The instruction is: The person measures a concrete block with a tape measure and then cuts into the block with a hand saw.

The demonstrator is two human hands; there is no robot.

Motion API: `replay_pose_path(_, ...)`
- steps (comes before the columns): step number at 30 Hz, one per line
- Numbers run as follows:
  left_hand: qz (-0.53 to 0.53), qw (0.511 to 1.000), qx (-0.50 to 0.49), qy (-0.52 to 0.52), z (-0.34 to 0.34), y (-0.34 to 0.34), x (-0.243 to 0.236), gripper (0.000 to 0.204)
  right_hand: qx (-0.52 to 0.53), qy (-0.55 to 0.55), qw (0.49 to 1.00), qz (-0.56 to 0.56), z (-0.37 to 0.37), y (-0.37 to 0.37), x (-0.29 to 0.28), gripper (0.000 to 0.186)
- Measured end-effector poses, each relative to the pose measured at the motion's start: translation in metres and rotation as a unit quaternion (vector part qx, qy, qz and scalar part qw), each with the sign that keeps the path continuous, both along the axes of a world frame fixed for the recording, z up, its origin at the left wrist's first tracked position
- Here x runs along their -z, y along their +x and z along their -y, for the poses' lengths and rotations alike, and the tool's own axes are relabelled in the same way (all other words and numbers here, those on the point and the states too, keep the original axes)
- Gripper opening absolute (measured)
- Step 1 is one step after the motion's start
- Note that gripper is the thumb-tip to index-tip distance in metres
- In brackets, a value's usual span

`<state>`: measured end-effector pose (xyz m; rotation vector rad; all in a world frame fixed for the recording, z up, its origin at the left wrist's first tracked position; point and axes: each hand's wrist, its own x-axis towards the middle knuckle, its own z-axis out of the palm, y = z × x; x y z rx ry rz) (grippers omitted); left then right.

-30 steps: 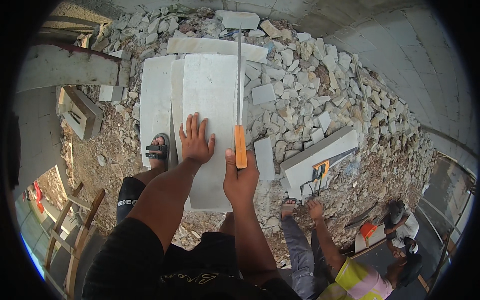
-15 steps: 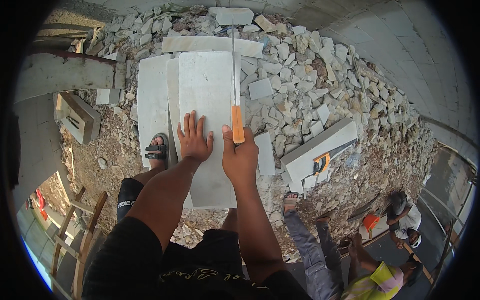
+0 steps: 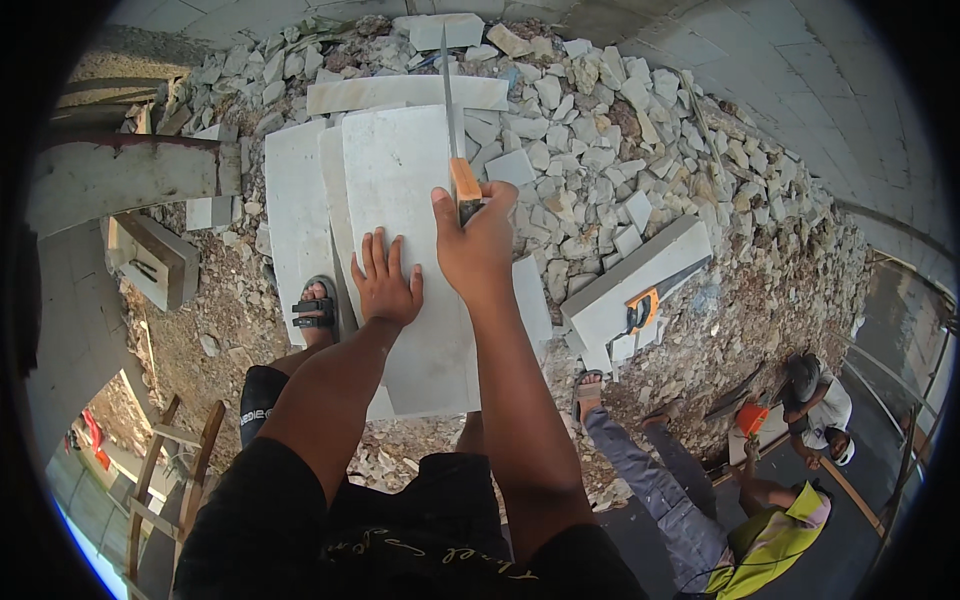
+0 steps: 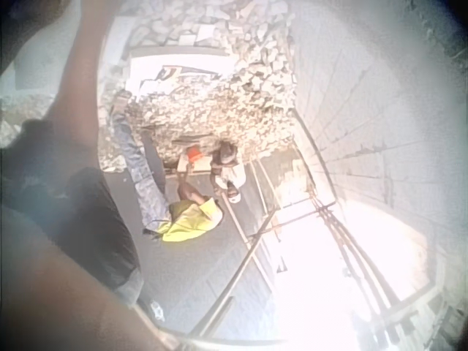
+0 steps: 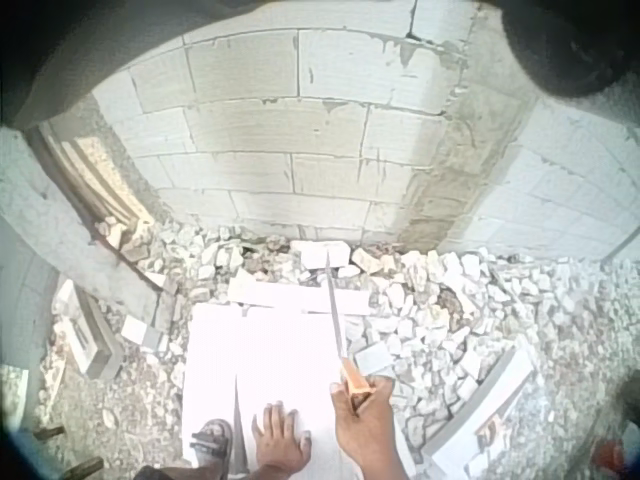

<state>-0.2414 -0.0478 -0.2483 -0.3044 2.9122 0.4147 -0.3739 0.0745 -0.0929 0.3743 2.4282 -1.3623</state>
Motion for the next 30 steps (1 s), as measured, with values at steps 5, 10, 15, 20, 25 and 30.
replay_pose_path(5, -0.034, 0.999, 0.028, -0.018, 0.001, 0.001, -0.004, 0.062, -0.032, -0.009, 0.999, -0.021, -0.011, 0.024, -0.03, 0.049)
replay_pose_path(10, 0.018, 0.999, 0.011, 0.028, 0.018, -0.072, -0.018, 0.063, -0.082, 0.047, 0.995, -0.034, -0.011, 0.043, -0.056, 0.042)
replay_pose_path(15, -0.13, 0.991, 0.026, -0.024, 0.064, -0.174, 0.007, 0.067, -0.069, 0.016, 0.996, -0.052, -0.007, 0.058, -0.074, 0.04)
replay_pose_path(20, -0.074, 0.996, 0.037, -0.024, 0.032, -0.2, -0.002, 0.071, -0.056, 0.07, 0.996, -0.025, 0.005, -0.062, -0.036, 0.033)
replay_pose_path(25, -0.043, 0.998, 0.03, -0.018, 0.048, -0.202, -0.001, 0.072, -0.096, 0.07, 0.993, -0.002, 0.017, -0.049, -0.052, 0.04)
replay_pose_path(30, 0.001, 0.999, 0.024, -0.046, 0.064, -0.191, -0.004, 0.072, -0.119, 0.062, 0.991, -0.029, 0.005, 0.004, -0.107, 0.046)
